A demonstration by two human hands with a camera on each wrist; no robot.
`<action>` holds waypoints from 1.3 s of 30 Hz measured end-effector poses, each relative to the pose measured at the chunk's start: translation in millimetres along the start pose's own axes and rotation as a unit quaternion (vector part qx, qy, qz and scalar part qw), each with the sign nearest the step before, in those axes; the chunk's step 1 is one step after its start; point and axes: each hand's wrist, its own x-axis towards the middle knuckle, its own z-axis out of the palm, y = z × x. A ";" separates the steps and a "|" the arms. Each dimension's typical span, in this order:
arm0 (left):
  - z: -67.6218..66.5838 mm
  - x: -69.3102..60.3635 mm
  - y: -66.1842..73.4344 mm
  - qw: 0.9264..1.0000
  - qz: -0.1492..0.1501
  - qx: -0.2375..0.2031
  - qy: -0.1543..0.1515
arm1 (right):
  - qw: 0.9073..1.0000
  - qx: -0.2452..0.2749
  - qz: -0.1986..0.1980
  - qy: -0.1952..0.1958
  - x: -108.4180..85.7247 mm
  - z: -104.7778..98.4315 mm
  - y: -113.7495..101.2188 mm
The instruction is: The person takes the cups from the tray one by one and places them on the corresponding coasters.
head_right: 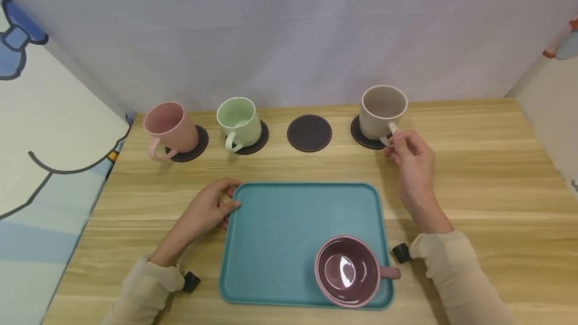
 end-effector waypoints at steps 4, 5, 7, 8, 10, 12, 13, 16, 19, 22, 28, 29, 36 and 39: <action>-0.3 -0.2 0.3 1.000 -0.002 -0.004 0.001 | 1.000 0.002 0.002 0.005 -0.3 0.3 1.7; -0.5 -0.3 0.1 1.000 -0.002 -0.005 0.001 | 1.000 0.002 0.002 0.005 -0.2 0.6 1.9; -1.0 -0.2 -0.3 1.000 0.000 -0.004 0.002 | 1.000 0.003 0.003 0.005 0.4 1.3 1.8; -0.8 -0.3 -0.8 1.000 0.001 -0.003 0.002 | 1.000 0.002 0.004 0.004 0.4 1.2 1.7; -0.6 -0.6 -1.4 1.000 0.002 -0.003 0.003 | 1.000 0.000 0.005 0.002 0.6 1.1 1.6; -0.7 -0.8 -1.6 1.000 0.003 -0.003 0.004 | 1.000 0.000 0.005 0.001 0.8 1.1 1.7; -0.9 -0.9 -1.6 1.000 0.004 -0.002 0.004 | 1.000 0.000 0.005 0.000 1.0 1.1 1.9; -1.3 -1.1 -1.6 1.000 0.007 0.003 0.004 | 1.000 0.000 0.004 -0.003 1.5 1.4 2.9; -1.6 -0.9 -1.9 1.000 0.012 0.012 0.006 | 1.000 -0.001 0.005 -0.006 1.8 1.7 4.0; -1.4 -0.8 -2.5 1.000 0.015 0.020 0.009 | 1.000 -0.003 0.008 -0.006 1.6 2.1 4.5; -0.7 -0.9 -2.4 1.000 0.012 0.023 0.009 | 1.000 -0.007 0.011 0.003 1.2 5.1 4.4; -0.8 -1.0 -2.2 1.000 0.012 0.023 0.009 | 1.000 -0.008 0.011 0.005 1.2 5.7 4.4; -1.3 -1.4 -1.5 1.000 0.008 0.018 0.006 | 1.000 -0.013 0.010 0.008 0.3 7.8 4.5; -1.5 -1.0 -1.1 1.000 0.004 0.018 0.007 | 1.000 -0.014 0.008 0.012 0.0 8.7 4.5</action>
